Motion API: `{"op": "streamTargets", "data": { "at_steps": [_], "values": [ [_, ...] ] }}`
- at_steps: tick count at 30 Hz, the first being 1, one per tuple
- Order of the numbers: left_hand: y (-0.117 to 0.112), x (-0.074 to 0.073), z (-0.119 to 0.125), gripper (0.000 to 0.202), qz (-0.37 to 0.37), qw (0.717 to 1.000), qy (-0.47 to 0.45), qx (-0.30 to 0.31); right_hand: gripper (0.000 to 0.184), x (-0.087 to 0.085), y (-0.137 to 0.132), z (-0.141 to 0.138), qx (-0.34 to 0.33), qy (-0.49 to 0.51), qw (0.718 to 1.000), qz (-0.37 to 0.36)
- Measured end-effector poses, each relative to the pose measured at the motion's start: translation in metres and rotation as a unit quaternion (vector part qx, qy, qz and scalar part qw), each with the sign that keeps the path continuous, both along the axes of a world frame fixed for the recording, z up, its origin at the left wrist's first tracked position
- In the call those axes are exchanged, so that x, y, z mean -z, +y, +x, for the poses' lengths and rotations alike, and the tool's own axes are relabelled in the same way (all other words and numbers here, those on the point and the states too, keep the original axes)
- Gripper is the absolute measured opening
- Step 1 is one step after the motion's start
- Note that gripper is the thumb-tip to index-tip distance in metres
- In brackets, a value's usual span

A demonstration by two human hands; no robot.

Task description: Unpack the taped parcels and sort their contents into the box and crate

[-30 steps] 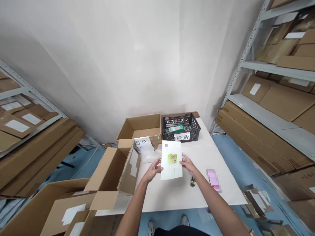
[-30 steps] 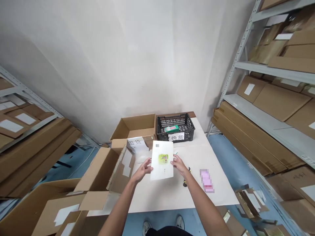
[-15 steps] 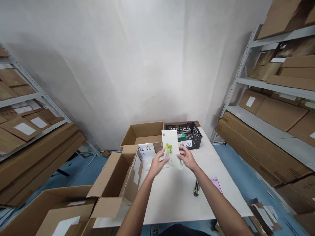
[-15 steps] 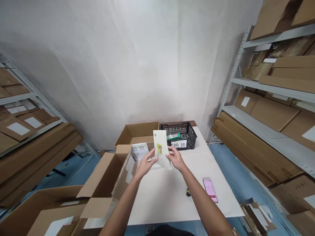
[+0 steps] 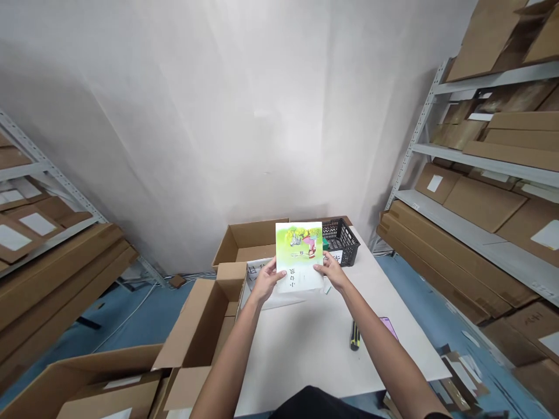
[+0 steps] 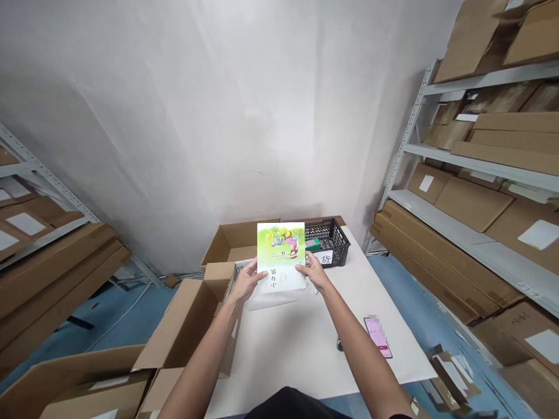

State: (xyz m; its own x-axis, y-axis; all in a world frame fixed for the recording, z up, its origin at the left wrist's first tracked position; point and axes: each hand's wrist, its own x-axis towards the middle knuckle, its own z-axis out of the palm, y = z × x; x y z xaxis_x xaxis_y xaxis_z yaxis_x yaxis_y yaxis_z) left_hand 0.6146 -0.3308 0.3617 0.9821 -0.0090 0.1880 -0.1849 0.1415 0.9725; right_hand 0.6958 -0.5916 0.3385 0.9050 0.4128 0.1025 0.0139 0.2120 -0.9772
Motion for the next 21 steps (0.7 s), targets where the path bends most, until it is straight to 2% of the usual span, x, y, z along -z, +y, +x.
{"op": "streamTargets", "data": {
  "at_steps": [3, 4, 5, 8, 10, 11, 13, 15, 16, 18, 21],
  "values": [
    [0.010, 0.001, 0.006, 0.075, 0.094, 0.986, 0.003, -0.138, 0.065, -0.001, 0.013, -0.001, 0.027, 0.011, 0.998, 0.050],
    [0.009, 0.002, 0.008, 0.074, 0.118, 0.980, -0.002, -0.161, 0.063, -0.002, 0.020, -0.002, 0.034, 0.001, 0.998, 0.056],
    [0.005, 0.003, 0.010, 0.074, 0.134, 0.979, -0.011, -0.156, 0.060, -0.003, 0.029, -0.003, 0.029, -0.011, 0.998, 0.055],
    [-0.012, 0.007, 0.018, 0.083, 0.124, 0.990, -0.045, -0.055, 0.051, -0.003, 0.061, -0.003, -0.037, -0.043, 0.998, 0.029],
    [-0.014, 0.009, 0.025, 0.083, 0.094, 0.993, -0.061, -0.048, 0.050, 0.003, 0.080, 0.003, -0.069, -0.056, 0.996, 0.013],
    [-0.011, 0.010, 0.028, 0.081, 0.074, 0.994, -0.061, -0.060, 0.053, 0.007, 0.088, 0.009, -0.058, -0.064, 0.996, 0.005],
    [0.008, 0.012, 0.034, 0.082, 0.028, 0.997, -0.039, -0.065, 0.064, 0.017, 0.096, 0.025, 0.018, -0.080, 0.996, -0.025],
    [0.037, 0.015, 0.039, 0.086, -0.011, 1.000, -0.004, -0.029, 0.079, 0.027, 0.099, 0.043, 0.102, -0.078, 0.990, -0.064],
    [0.053, 0.017, 0.041, 0.089, -0.022, 1.000, 0.013, -0.004, 0.084, 0.032, 0.099, 0.051, 0.116, -0.064, 0.989, -0.073],
    [0.085, 0.024, 0.048, 0.091, -0.028, 0.999, 0.039, 0.008, 0.086, 0.041, 0.102, 0.067, 0.089, -0.016, 0.994, -0.062],
    [0.122, 0.038, 0.066, 0.086, 0.000, 0.994, 0.063, -0.089, 0.076, 0.051, 0.116, 0.084, 0.058, 0.038, 0.998, -0.015]
  ]
}}
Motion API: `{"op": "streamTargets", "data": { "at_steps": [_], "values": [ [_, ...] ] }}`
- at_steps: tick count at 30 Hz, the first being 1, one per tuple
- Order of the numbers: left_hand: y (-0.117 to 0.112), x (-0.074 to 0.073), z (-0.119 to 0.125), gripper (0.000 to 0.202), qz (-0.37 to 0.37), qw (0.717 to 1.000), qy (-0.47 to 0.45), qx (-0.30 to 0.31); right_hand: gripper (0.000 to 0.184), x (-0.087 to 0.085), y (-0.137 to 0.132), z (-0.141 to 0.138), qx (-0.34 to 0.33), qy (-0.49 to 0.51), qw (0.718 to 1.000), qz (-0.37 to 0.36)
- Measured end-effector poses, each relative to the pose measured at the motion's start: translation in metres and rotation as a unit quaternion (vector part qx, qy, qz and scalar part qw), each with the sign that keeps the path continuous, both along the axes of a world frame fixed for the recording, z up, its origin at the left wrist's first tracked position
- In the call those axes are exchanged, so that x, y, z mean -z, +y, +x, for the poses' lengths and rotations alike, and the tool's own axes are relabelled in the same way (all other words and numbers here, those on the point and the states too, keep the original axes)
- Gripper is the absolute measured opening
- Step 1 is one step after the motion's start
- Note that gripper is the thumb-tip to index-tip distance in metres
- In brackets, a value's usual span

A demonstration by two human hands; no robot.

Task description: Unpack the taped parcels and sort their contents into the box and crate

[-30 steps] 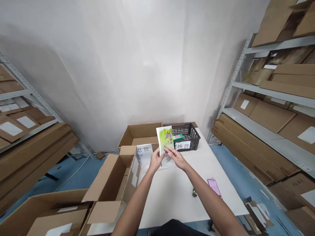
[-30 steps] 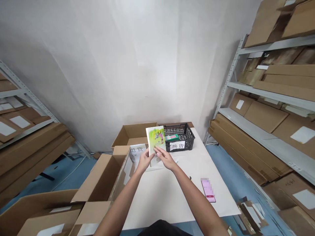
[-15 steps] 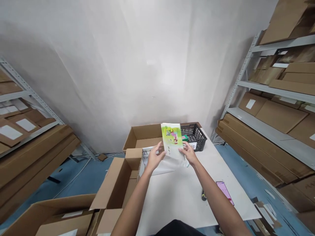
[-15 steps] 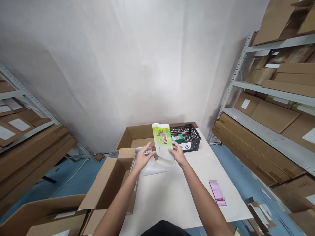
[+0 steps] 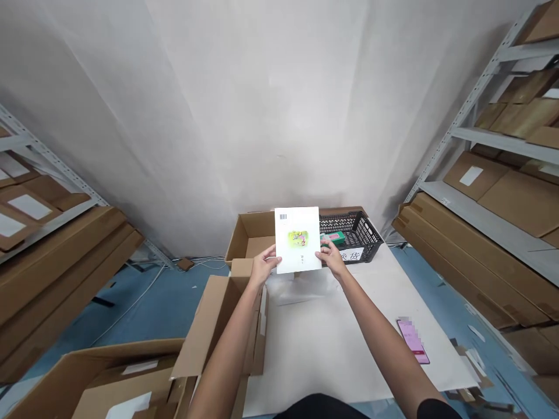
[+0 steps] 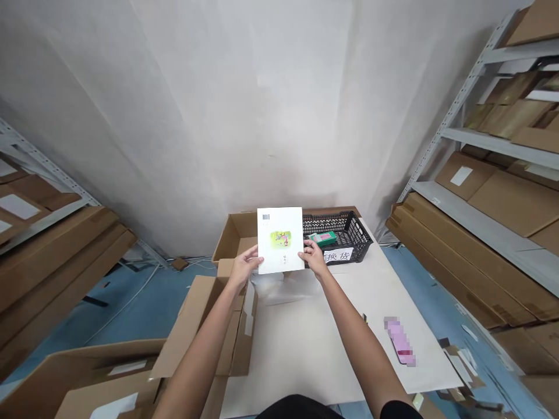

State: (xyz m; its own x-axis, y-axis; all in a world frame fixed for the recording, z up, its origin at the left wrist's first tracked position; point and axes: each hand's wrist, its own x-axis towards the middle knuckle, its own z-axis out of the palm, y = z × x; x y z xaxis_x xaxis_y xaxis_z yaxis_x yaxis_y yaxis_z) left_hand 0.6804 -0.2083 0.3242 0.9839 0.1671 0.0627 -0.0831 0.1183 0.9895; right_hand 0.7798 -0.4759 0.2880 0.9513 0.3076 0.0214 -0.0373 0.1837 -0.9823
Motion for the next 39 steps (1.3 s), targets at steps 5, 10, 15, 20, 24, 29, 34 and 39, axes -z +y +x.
{"op": "streamTargets", "data": {
  "at_steps": [5, 10, 15, 20, 24, 29, 34, 39],
  "values": [
    [0.033, 0.011, 0.045, 0.078, 0.043, 0.995, 0.031, -0.079, 0.065, 0.002, 0.041, 0.037, 0.041, -0.011, 0.999, 0.027],
    [0.040, 0.003, 0.089, 0.065, 0.108, 0.980, 0.060, -0.154, 0.064, 0.004, 0.062, 0.080, 0.146, -0.028, 0.988, -0.040],
    [0.013, 0.028, 0.093, 0.053, 0.188, 0.967, -0.013, -0.170, 0.060, 0.036, 0.050, 0.076, 0.176, -0.050, 0.975, -0.124],
    [-0.034, 0.083, 0.068, 0.053, 0.255, 0.955, -0.006, -0.153, 0.057, 0.082, 0.021, 0.030, 0.156, -0.083, 0.962, -0.206],
    [-0.060, 0.138, 0.049, 0.048, 0.321, 0.935, 0.088, -0.124, 0.054, 0.118, -0.014, -0.005, 0.105, -0.113, 0.939, -0.306],
    [-0.084, 0.221, 0.029, 0.046, 0.450, 0.851, 0.271, 0.035, 0.055, 0.176, -0.054, -0.042, 0.034, -0.088, 0.914, -0.395],
    [-0.105, 0.296, 0.007, 0.073, 0.516, 0.752, 0.360, 0.195, 0.058, 0.241, -0.085, -0.085, -0.046, -0.007, 0.887, -0.459],
    [-0.138, 0.334, -0.044, 0.085, 0.500, 0.770, 0.341, 0.203, 0.064, 0.284, -0.110, -0.121, -0.115, 0.045, 0.869, -0.478]
  ]
}}
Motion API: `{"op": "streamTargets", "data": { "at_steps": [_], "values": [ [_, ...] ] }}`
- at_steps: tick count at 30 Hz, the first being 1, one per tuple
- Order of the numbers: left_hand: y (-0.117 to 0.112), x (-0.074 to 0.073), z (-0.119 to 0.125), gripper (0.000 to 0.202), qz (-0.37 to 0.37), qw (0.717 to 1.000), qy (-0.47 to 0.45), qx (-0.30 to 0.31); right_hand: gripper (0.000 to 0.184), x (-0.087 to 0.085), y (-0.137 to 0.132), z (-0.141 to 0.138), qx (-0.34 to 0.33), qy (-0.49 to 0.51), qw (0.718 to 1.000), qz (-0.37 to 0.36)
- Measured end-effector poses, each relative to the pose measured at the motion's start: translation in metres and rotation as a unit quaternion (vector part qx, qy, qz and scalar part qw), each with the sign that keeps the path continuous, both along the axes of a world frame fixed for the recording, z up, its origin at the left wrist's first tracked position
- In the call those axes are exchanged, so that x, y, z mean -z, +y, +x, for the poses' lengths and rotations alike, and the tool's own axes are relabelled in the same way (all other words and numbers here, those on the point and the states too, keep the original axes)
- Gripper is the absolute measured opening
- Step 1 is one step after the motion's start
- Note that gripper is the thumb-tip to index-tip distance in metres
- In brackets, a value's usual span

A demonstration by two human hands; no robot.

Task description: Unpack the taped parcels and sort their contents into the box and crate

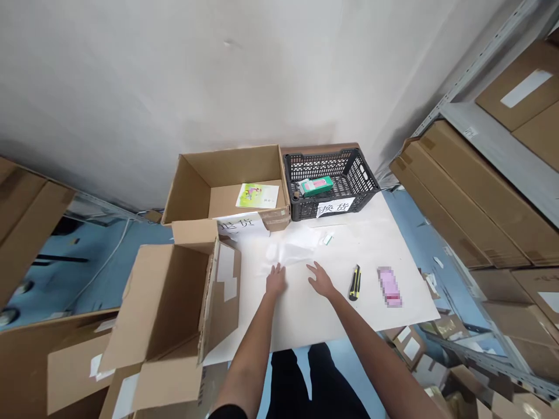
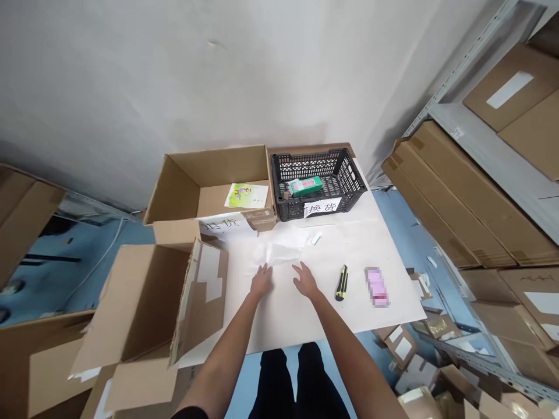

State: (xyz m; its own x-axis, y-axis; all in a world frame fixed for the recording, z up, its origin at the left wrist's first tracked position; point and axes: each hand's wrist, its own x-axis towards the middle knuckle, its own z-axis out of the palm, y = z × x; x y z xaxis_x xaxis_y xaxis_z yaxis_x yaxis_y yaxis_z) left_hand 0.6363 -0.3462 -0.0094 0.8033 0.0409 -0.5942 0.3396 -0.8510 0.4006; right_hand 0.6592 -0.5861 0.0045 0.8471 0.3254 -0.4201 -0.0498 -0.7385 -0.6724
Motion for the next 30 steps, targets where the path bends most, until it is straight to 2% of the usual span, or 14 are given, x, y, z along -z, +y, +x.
{"op": "streamTargets", "data": {
  "at_steps": [3, 7, 10, 11, 13, 15, 17, 19, 21, 23, 25, 26, 28, 30],
  "values": [
    [-0.021, -0.001, -0.045, 0.079, -0.064, 0.996, -0.046, -0.037, 0.066, 0.008, -0.007, -0.011, 0.004, 0.034, 0.999, 0.016],
    [-0.036, -0.027, -0.094, 0.065, -0.139, 0.979, -0.109, -0.102, 0.071, -0.006, 0.002, -0.021, 0.070, 0.149, 0.978, 0.126],
    [-0.036, -0.066, -0.113, 0.051, -0.297, 0.924, -0.166, -0.174, 0.075, -0.036, 0.021, -0.032, 0.126, 0.254, 0.920, 0.272],
    [-0.033, -0.083, -0.117, 0.048, -0.348, 0.904, -0.172, -0.182, 0.074, -0.048, 0.030, -0.035, 0.131, 0.267, 0.899, 0.322],
    [-0.025, -0.123, -0.123, 0.043, -0.405, 0.884, -0.172, -0.155, 0.066, -0.077, 0.050, -0.041, 0.115, 0.260, 0.872, 0.398],
    [-0.008, -0.166, -0.131, 0.038, -0.398, 0.890, -0.196, -0.101, 0.055, -0.109, 0.073, -0.044, 0.093, 0.221, 0.870, 0.430],
    [0.023, -0.208, -0.142, 0.037, -0.327, 0.907, -0.255, -0.078, 0.046, -0.144, 0.101, -0.047, 0.106, 0.153, 0.881, 0.435],
    [0.070, -0.240, -0.157, 0.036, -0.235, 0.909, -0.332, -0.097, 0.041, -0.182, 0.134, -0.052, 0.147, 0.064, 0.884, 0.438],
    [0.130, -0.257, -0.176, 0.036, -0.129, 0.901, -0.395, -0.129, 0.037, -0.217, 0.174, -0.060, 0.161, -0.034, 0.884, 0.438],
    [0.190, -0.257, -0.197, 0.034, -0.013, 0.904, -0.401, -0.147, 0.026, -0.244, 0.222, -0.074, 0.128, -0.140, 0.891, 0.413],
    [0.237, -0.242, -0.221, 0.034, 0.075, 0.922, -0.346, -0.154, 0.016, -0.256, 0.275, -0.089, 0.067, -0.229, 0.905, 0.352],
    [0.252, -0.230, -0.233, 0.037, 0.092, 0.936, -0.306, -0.149, 0.017, -0.257, 0.301, -0.097, 0.028, -0.257, 0.916, 0.306],
    [0.263, -0.205, -0.255, 0.047, 0.068, 0.962, -0.235, -0.120, 0.022, -0.247, 0.345, -0.111, -0.063, -0.261, 0.946, 0.183],
    [0.257, -0.183, -0.273, 0.059, 0.017, 0.972, -0.219, -0.084, 0.026, -0.229, 0.376, -0.125, -0.159, -0.198, 0.966, 0.052]
  ]
}}
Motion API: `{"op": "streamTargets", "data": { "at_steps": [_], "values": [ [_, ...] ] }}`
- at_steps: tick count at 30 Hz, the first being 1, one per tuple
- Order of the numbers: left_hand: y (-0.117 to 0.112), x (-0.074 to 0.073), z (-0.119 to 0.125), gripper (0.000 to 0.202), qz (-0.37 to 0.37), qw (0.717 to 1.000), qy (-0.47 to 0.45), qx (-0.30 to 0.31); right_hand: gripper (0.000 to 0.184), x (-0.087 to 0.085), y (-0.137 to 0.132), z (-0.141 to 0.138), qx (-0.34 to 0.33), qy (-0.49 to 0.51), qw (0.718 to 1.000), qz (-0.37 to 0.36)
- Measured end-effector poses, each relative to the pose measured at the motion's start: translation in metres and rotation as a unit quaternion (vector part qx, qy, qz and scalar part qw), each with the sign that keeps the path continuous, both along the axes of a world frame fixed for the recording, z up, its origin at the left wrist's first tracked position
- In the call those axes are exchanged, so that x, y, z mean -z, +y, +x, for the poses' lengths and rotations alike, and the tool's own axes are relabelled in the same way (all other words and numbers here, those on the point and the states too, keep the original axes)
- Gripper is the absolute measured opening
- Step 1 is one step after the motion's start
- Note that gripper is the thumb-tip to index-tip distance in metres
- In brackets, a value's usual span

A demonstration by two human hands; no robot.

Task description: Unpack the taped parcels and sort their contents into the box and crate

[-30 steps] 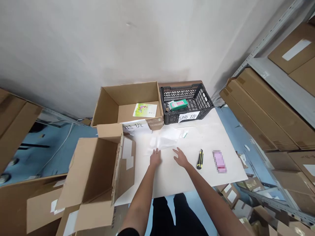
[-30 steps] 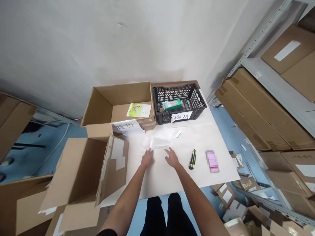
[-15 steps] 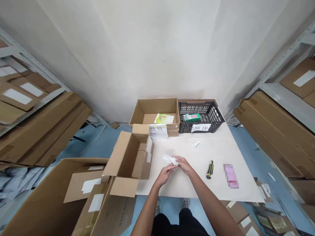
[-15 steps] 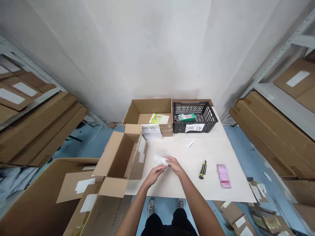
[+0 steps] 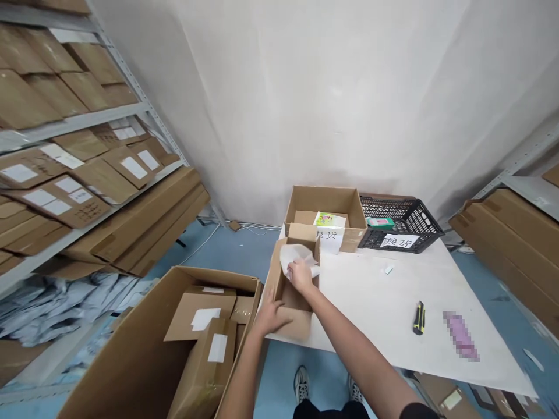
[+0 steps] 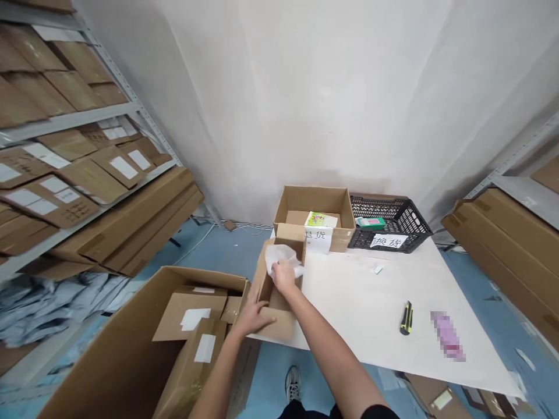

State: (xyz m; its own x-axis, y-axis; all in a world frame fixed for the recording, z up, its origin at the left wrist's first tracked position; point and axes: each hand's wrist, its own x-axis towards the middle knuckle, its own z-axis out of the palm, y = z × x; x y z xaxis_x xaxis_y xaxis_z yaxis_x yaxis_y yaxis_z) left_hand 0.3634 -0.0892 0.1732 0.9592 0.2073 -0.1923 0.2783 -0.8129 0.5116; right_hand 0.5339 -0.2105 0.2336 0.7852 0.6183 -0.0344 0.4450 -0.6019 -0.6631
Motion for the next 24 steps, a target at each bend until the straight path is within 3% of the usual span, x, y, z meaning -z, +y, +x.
{"op": "streamTargets", "data": {
  "at_steps": [2, 4, 6, 9, 13, 16, 20, 24],
  "values": [
    [-0.014, 0.017, -0.013, 0.055, -0.012, 1.000, -0.019, 0.002, 0.036, 0.020, 0.012, -0.015, -0.051, 0.052, 0.993, -0.097],
    [-0.028, 0.027, -0.022, 0.032, 0.007, 0.998, -0.045, -0.037, 0.048, 0.035, 0.005, -0.030, -0.074, 0.060, 0.990, -0.108],
    [-0.036, 0.031, -0.028, 0.014, 0.027, 0.996, -0.062, -0.066, 0.054, 0.044, -0.018, -0.045, -0.069, 0.011, 0.995, -0.071],
    [-0.045, 0.027, -0.032, 0.015, 0.033, 0.994, -0.082, -0.062, 0.045, 0.045, -0.077, -0.061, -0.050, -0.104, 0.993, -0.016],
    [-0.069, 0.001, -0.024, 0.020, 0.027, 0.990, -0.126, -0.052, 0.062, 0.033, -0.175, -0.067, -0.017, -0.159, 0.987, -0.036],
    [-0.105, -0.026, -0.005, 0.025, 0.005, 0.988, -0.157, -0.008, 0.067, 0.018, -0.235, -0.066, 0.045, -0.156, 0.984, -0.067],
    [-0.174, -0.057, 0.032, 0.025, -0.022, 0.974, -0.218, 0.063, 0.049, -0.007, -0.303, -0.061, 0.150, -0.180, 0.970, -0.064],
    [-0.265, -0.085, 0.085, 0.021, -0.047, 0.950, -0.282, 0.122, 0.016, -0.039, -0.394, -0.058, 0.231, -0.227, 0.945, -0.045]
  ]
}}
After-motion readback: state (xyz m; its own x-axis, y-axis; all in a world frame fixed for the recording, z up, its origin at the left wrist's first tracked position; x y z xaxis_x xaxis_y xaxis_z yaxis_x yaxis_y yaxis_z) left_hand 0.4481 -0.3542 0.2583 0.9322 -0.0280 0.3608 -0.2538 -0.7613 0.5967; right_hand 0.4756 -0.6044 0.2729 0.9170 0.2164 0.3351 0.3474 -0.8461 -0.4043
